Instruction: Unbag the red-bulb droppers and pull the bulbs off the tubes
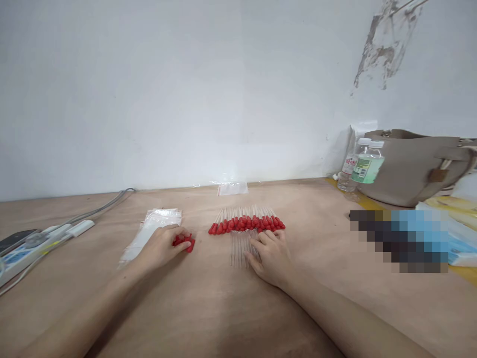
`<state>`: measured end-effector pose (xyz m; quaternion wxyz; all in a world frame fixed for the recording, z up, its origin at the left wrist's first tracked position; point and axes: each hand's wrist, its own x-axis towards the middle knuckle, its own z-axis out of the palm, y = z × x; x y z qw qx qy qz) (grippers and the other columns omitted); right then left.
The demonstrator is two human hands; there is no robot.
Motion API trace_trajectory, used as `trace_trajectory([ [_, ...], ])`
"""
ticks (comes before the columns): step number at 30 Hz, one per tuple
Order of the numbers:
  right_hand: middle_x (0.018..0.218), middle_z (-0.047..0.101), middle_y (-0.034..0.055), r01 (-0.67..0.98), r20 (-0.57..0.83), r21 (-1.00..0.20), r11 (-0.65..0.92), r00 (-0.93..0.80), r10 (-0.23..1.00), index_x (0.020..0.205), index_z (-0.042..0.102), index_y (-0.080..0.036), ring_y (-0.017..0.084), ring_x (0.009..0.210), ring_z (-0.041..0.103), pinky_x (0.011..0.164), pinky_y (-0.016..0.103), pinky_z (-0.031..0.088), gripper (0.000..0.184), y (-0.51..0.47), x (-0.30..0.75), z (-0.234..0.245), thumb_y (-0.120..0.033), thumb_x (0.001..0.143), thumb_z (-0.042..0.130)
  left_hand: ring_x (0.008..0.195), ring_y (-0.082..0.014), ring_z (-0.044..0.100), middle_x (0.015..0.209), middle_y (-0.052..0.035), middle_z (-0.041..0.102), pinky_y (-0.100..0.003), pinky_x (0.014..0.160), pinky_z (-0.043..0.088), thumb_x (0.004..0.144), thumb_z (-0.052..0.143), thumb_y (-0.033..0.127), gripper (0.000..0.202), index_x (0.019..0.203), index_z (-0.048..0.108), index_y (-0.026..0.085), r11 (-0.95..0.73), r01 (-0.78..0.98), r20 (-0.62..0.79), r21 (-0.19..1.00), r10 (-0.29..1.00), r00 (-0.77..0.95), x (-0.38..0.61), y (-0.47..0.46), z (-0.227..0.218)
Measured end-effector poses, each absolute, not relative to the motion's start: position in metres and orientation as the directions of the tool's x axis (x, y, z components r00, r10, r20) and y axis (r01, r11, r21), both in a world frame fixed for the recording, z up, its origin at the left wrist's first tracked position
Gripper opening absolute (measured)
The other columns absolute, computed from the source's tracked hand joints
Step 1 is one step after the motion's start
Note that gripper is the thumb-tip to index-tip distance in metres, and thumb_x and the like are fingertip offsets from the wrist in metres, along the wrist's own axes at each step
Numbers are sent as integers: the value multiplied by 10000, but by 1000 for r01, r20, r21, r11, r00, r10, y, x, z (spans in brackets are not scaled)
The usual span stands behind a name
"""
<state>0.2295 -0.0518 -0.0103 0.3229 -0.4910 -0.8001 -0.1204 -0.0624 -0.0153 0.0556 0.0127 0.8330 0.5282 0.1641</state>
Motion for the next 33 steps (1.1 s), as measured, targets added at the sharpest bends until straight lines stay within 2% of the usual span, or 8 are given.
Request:
trace_trajectory([
  [3, 775, 580, 30, 861, 628, -123, 493, -317, 711, 909, 633, -212, 165, 758, 468, 788, 354, 246, 253, -52, 230, -8, -400, 804, 500, 714, -187, 520, 739, -17, 578, -294, 657, 365, 728, 555, 405, 200, 682, 645, 232, -417, 897, 268, 146, 890, 370, -62, -16, 56],
  [7, 836, 576, 37, 858, 631, -145, 492, -303, 714, 944, 622, -214, 169, 794, 478, 780, 351, 257, 271, -52, 231, -7, -411, 806, 497, 721, -194, 514, 703, -23, 557, -296, 661, 370, 741, 515, 488, 297, 693, 653, 229, -411, 895, 328, 175, 881, 341, -63, -16, 61],
  [11, 875, 567, 45, 864, 648, -158, 478, -274, 711, 963, 620, -216, 172, 820, 486, 772, 343, 268, 269, -52, 232, -7, -399, 806, 500, 771, -197, 523, 766, -28, 575, -303, 708, 379, 768, 503, 386, 215, 723, 615, 208, -438, 881, 412, 180, 847, 337, -54, -15, 62],
  [15, 883, 562, 46, 874, 665, -191, 447, -220, 714, 972, 622, -221, 165, 830, 493, 755, 328, 280, 234, -51, 235, -8, -330, 822, 478, 833, -211, 532, 845, -36, 585, -326, 761, 377, 740, 529, 285, 110, 784, 588, 203, -517, 847, 360, 124, 819, 447, -33, -5, 58],
  [19, 891, 568, 40, 864, 631, -224, 451, -224, 743, 952, 623, -229, 157, 842, 498, 751, 325, 286, 243, -51, 240, -8, -180, 820, 425, 892, -243, 534, 884, -39, 590, -344, 782, 374, 693, 582, 255, 153, 841, 580, 214, -571, 815, 291, 93, 799, 526, -14, 9, 52],
  [25, 881, 571, 37, 867, 595, -224, 446, -241, 767, 894, 643, -244, 168, 834, 498, 756, 340, 291, 202, -50, 243, -9, -201, 786, 478, 728, -203, 575, 789, -26, 607, -281, 626, 396, 701, 585, 275, 107, 786, 590, 210, -544, 828, 289, 137, 822, 491, -4, 18, 45],
  [30, 945, 565, 44, 845, 583, -227, 484, -280, 762, 1024, 610, -284, 174, 879, 497, 768, 353, 288, 261, -49, 241, -7, -224, 831, 445, 681, -198, 601, 701, -15, 642, -284, 628, 417, 722, 556, 284, 109, 771, 618, 209, -464, 861, 337, 208, 860, 383, -4, 19, 40],
  [33, 969, 563, 47, 849, 569, -200, 490, -306, 763, 1003, 619, -287, 182, 906, 497, 789, 370, 283, 236, -49, 242, -7, -258, 834, 457, 706, -184, 617, 738, -23, 662, -277, 650, 439, 761, 501, 278, 156, 816, 621, 196, -420, 867, 384, 269, 872, 303, -6, 20, 40],
])
